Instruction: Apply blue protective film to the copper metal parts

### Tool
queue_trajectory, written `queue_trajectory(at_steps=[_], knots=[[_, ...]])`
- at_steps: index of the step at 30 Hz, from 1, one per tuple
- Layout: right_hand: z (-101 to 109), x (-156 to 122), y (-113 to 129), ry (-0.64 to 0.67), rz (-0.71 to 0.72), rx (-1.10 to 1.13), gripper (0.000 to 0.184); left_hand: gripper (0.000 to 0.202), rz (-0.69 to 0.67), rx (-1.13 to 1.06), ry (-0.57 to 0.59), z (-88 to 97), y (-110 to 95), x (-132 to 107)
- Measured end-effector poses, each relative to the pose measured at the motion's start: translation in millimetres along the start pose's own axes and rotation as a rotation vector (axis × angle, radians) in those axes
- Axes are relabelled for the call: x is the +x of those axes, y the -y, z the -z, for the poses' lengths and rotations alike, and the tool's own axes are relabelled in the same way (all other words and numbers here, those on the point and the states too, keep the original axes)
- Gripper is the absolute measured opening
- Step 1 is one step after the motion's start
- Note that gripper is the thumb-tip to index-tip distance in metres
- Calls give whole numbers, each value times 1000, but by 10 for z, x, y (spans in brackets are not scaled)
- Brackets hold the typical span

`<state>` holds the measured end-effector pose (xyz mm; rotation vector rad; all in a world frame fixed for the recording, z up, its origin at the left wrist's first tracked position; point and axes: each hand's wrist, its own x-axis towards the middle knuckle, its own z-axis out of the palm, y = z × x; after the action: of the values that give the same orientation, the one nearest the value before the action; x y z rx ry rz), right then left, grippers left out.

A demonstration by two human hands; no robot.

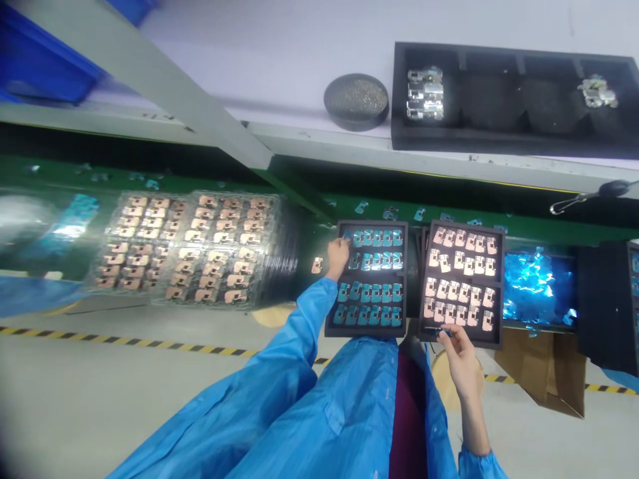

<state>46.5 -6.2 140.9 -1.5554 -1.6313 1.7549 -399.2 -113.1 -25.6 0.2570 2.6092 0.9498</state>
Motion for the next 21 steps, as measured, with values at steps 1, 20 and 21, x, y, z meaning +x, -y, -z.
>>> queue_trajectory(at_steps=[1, 20, 21], knots=[[-13, -4, -8, 4, 4, -10, 44, 37, 21, 22, -18, -13, -20, 13], [-1262, 591, 310, 264, 62, 37, 53, 34, -83, 400, 64, 312, -141, -163], [-1485, 689, 304, 292, 72, 11, 54, 35, -103, 404, 66, 359, -117, -169]])
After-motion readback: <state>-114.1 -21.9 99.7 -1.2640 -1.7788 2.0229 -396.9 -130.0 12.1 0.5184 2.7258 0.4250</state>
